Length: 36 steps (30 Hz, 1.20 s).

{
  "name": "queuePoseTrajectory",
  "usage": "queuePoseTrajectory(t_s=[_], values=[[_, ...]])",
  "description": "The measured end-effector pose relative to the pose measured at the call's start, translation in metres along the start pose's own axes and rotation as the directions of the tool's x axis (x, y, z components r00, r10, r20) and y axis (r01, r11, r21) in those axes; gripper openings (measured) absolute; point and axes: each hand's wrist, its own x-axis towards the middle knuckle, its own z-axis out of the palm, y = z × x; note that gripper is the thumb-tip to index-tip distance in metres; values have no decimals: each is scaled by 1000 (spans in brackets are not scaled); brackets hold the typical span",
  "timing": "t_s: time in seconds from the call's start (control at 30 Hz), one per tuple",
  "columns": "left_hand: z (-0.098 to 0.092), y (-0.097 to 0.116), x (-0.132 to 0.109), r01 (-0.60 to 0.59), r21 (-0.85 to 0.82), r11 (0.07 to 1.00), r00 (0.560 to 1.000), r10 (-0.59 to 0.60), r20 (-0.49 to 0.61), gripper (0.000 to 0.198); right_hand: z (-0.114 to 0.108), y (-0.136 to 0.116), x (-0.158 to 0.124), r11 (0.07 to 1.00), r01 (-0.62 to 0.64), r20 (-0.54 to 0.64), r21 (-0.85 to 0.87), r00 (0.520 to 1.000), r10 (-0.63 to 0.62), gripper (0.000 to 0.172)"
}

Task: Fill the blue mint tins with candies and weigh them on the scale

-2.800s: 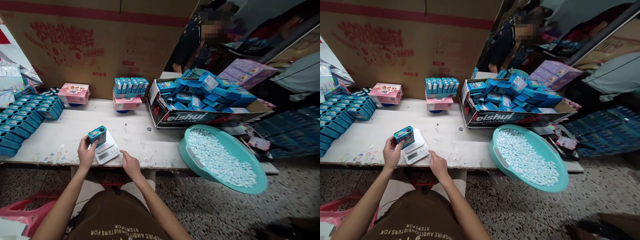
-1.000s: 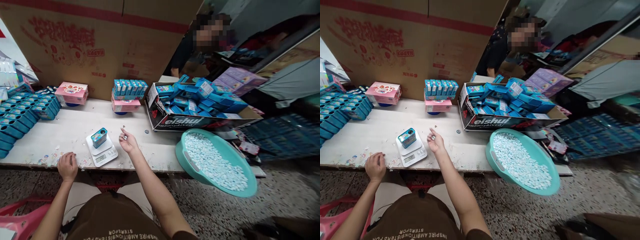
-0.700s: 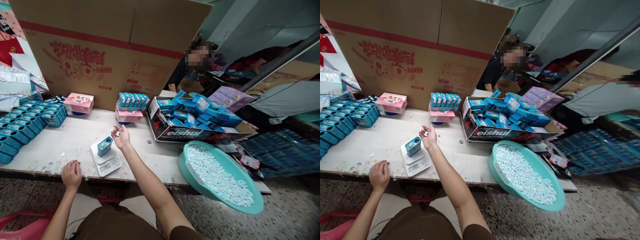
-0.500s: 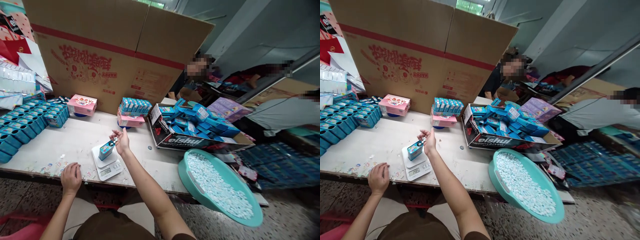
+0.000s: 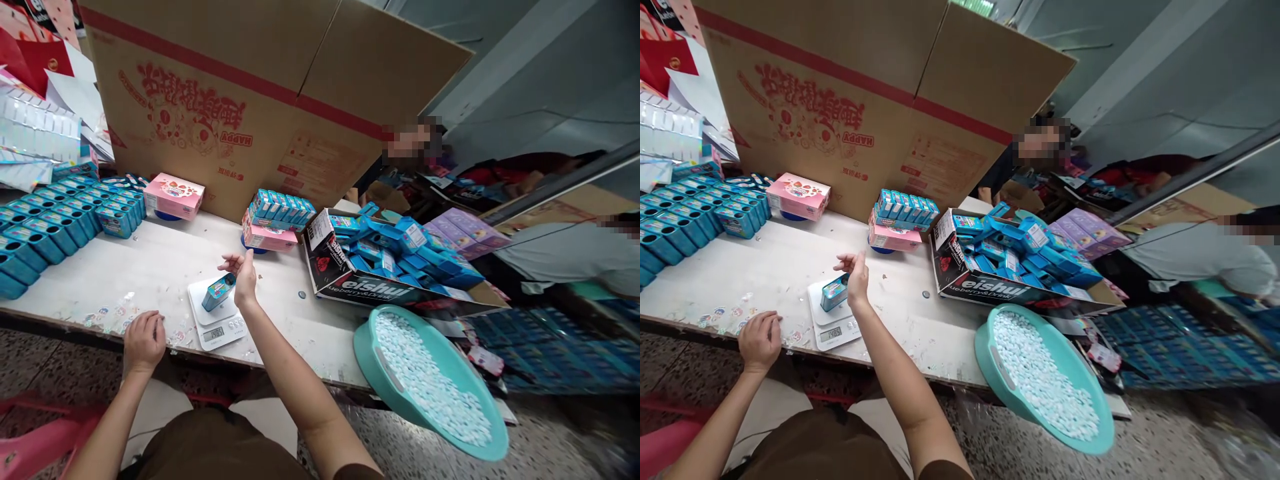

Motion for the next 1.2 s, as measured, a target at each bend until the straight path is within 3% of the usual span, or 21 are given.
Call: queuePoseTrajectory(t_s=[0.17, 0.4, 0.5, 0.6, 0.67, 0.73, 0.77, 0.83, 0.93, 1.03, 1.2], values=[[0, 1, 1, 24, -11, 1000, 999, -24, 30, 13, -22, 7, -4, 994, 94, -151, -47, 983, -100, 52], [2, 0, 1, 48, -43, 998, 997, -45, 66, 14, -103, 42, -38, 954, 34, -269, -299, 956, -118, 39], [3, 1, 2, 55, -45, 997, 996, -52, 71, 15, -141, 37, -57, 893, 30, -326, -449, 925, -195, 40], [2, 3, 4, 61, -38, 997, 996, -58, 75, 16, -193, 7, -74, 687, 78, -306, -723, 855, -418, 40], [2, 4, 5, 60, -27, 998, 995, -57, 79, 16, -240, -21, -83, 420, 76, -198, -905, 797, -571, 38], [1, 5, 6, 60, -16, 998, 995, -58, 87, 16, -293, -47, -90, 210, -51, -174, -976, 763, -622, 37], [1, 5, 7, 60, -12, 998, 994, -59, 90, 16, -319, -57, -93, 132, -136, -188, -982, 773, -606, 37], [1, 5, 9, 57, -1, 998, 994, -57, 89, 17, -367, -69, -98, 9, -300, -269, -954, 841, -470, 36], [1, 6, 11, 43, 8, 999, 996, -44, 83, 18, -414, -72, -101, -73, -447, -422, -892, 879, -220, 38], [0, 8, 12, 34, 19, 999, 996, -35, 83, 19, -431, -71, -97, -40, -480, -472, -877, 873, -123, 35], [-1, 10, 15, 38, 49, 998, 996, -42, 77, 19, -431, -83, -88, -16, -494, -489, -869, 865, -114, 23]])
